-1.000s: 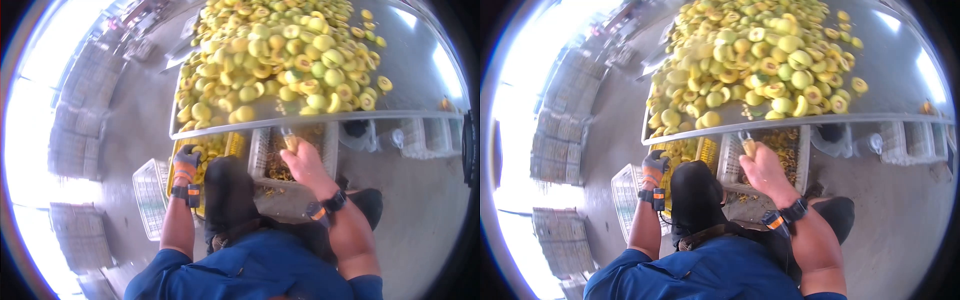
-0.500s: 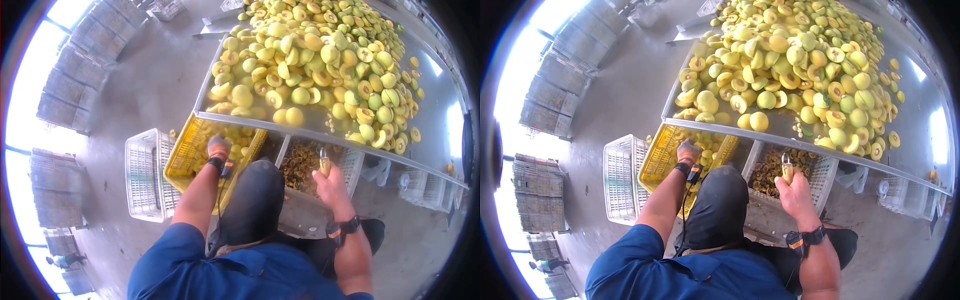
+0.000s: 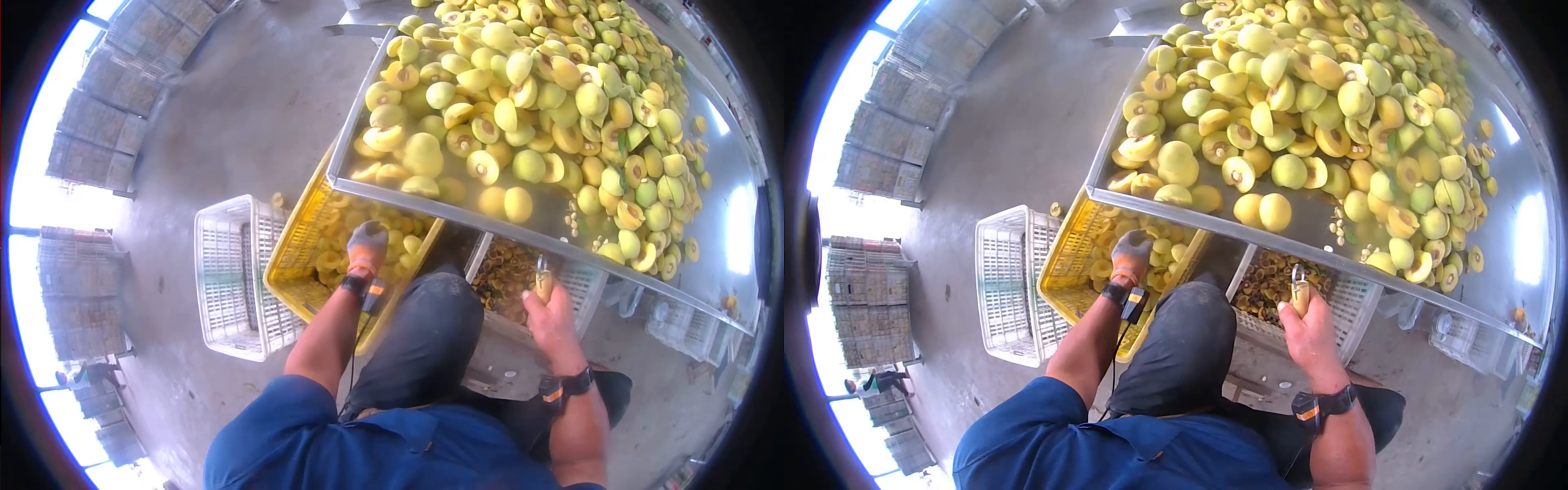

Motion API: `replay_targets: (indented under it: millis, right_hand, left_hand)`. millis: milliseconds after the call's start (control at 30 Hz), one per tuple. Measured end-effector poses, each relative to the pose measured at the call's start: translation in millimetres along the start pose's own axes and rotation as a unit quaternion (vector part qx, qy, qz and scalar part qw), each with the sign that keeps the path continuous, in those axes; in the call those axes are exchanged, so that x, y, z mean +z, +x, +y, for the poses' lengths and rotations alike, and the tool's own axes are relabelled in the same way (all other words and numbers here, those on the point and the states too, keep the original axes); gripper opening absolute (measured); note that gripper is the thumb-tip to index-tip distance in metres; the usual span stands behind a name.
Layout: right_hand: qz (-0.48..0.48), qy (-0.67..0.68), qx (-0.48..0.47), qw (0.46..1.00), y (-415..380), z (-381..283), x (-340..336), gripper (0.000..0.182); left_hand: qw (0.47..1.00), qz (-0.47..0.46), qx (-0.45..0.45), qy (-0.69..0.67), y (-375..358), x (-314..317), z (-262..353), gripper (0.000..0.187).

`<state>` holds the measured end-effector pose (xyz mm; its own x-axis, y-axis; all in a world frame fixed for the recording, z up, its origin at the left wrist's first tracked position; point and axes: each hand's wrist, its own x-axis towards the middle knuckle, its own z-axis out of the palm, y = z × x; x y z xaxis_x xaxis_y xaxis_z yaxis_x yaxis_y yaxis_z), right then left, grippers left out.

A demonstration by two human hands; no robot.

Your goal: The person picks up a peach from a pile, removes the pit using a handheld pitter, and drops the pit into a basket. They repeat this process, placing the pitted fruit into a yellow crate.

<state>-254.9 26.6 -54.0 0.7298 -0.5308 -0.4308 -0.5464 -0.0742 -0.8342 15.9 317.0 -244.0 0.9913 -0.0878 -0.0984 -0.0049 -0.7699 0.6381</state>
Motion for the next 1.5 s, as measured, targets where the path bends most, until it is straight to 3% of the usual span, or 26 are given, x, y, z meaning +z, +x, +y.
replay_targets:
  millis: [67,100,167,233,333,433,500,567,633,667,733,933,1033,1133,1167,1233,1300,1333,1367,1400,1467,1500]
  right_hand:
    - [0.000,-0.011,-0.011,1.000,0,-1,-1,0.022]
    - [-0.005,-0.009,-0.016,1.000,-2,-4,-2,0.021]
    - [-0.016,-0.010,-0.028,0.999,-3,-13,-7,0.020]
    - [-0.008,0.064,-0.004,0.998,-4,-19,-6,0.018]
    - [-0.002,0.108,-0.011,0.994,-7,-22,-6,0.016]
    - [0.001,0.109,-0.015,0.994,-12,-31,-8,0.016]
    - [0.011,0.087,-0.032,0.996,-16,-28,-9,0.017]
    - [0.034,0.043,-0.075,0.996,-14,-16,-8,0.018]
    - [0.039,0.047,-0.080,0.995,-17,-18,-12,0.019]
    - [0.040,0.049,-0.082,0.995,-18,-17,-14,0.019]
    - [0.049,0.043,-0.089,0.994,-18,-11,-20,0.020]
    - [0.040,0.083,-0.079,0.993,-19,-4,-23,0.018]
    - [0.034,0.101,-0.091,0.990,-26,-9,-27,0.015]
    - [0.022,0.168,-0.065,0.983,-32,-17,-35,0.012]
    - [0.021,0.183,-0.068,0.981,-30,-12,-39,0.011]
    - [0.031,0.220,-0.083,0.971,-29,-14,-45,0.007]
    - [0.050,0.224,-0.084,0.970,-33,-21,-50,0.007]
    - [0.062,0.224,-0.082,0.969,-34,-22,-52,0.008]
    - [0.097,0.169,-0.172,0.966,-25,-13,-48,0.008]
    - [0.134,0.107,-0.257,0.951,-8,5,-41,0.009]
    - [0.133,0.102,-0.276,0.946,-7,0,-46,0.012]
    - [0.031,0.173,-0.140,0.975,-27,-28,-61,0.011]
  left_hand:
    - [0.996,0.057,-0.015,-0.069,-7,-24,12,0.031]
    - [0.983,0.117,0.043,-0.137,2,-20,-7,0.022]
    - [0.955,0.146,-0.029,-0.257,6,-62,37,0.018]
    - [0.908,0.197,0.026,-0.370,11,-91,81,0.020]
    - [0.851,0.187,0.104,-0.480,11,-124,147,0.023]
    - [0.882,0.163,0.214,-0.388,-3,-136,197,0.024]
    - [0.905,0.076,0.247,-0.338,-8,-118,220,0.026]
    - [0.934,0.007,0.312,-0.174,-17,-97,247,0.029]
    - [0.921,-0.033,0.387,-0.039,-29,-82,274,0.035]
    - [0.923,-0.100,0.368,0.040,-34,-71,284,0.041]
    - [0.916,-0.145,0.348,0.140,-51,-61,312,0.047]
    - [0.861,-0.192,0.357,0.307,-52,-4,340,0.049]
    - [0.884,-0.075,0.401,0.228,-67,-6,337,0.051]
    - [0.931,-0.138,0.338,0.029,-88,-26,351,0.051]
    - [0.930,-0.235,0.274,-0.071,-97,-34,354,0.049]
    - [0.863,-0.411,0.133,-0.261,-113,-45,361,0.047]
    - [0.826,-0.371,0.294,-0.306,-120,17,325,0.046]
    - [0.799,-0.315,0.434,-0.272,-120,35,312,0.046]
    - [0.760,-0.232,0.557,-0.243,-119,53,300,0.046]
    - [0.765,-0.215,0.554,-0.248,-124,54,299,0.047]
    - [0.765,-0.194,0.554,-0.265,-137,54,306,0.047]
    - [0.792,-0.200,0.532,-0.221,-142,40,318,0.046]
